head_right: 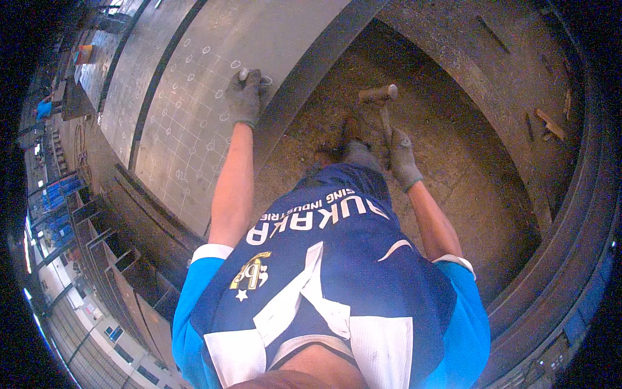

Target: The person uses a hammer and a metal punch to mark a series of pre-drawn circles on a large metal sheet. They systematically move across the sheet, striking the punch at each marked location to create indentations.

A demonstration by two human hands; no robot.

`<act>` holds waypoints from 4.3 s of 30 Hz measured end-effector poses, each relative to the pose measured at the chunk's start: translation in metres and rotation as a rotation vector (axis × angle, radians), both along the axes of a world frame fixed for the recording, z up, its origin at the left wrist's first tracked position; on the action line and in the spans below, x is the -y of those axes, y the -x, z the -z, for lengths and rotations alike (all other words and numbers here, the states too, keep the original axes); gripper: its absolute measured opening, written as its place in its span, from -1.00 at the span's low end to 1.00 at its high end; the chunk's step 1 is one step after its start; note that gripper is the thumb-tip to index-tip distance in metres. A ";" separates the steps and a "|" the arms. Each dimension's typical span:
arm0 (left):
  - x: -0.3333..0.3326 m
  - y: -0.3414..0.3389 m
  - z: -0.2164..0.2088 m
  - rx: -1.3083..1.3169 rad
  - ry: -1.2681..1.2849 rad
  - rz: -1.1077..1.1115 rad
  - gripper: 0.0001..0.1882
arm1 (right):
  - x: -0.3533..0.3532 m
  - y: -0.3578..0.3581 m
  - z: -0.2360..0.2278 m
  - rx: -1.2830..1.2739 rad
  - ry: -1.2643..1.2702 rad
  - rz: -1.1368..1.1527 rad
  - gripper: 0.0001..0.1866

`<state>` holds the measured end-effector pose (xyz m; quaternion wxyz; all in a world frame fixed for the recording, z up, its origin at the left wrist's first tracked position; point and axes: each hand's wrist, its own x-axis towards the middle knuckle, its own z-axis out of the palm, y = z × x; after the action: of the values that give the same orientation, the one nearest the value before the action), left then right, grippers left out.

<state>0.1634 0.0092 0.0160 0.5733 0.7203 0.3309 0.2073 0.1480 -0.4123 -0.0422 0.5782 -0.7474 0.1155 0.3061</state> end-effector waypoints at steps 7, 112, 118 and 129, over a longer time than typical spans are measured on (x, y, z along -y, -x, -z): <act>0.001 0.001 0.004 0.021 0.026 -0.009 -0.74 | -0.033 -0.014 -0.032 0.541 -0.009 -0.243 -0.60; -0.201 -0.093 0.004 -0.076 -0.140 -0.460 -0.67 | -0.324 -0.259 -0.079 0.491 -0.015 -0.978 -0.51; -0.200 -0.096 -0.016 -0.247 -0.353 -0.343 -0.58 | -0.410 -0.285 -0.127 0.438 -0.152 -1.080 -0.49; -0.208 -0.101 -0.007 -0.254 -0.403 -0.242 -0.53 | -0.503 -0.320 -0.140 1.100 -0.343 -1.241 -0.63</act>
<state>0.2640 0.2175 0.0231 0.3431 0.7955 0.4357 0.2440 0.4676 0.0912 0.0981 0.3846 -0.6196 -0.6617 0.1741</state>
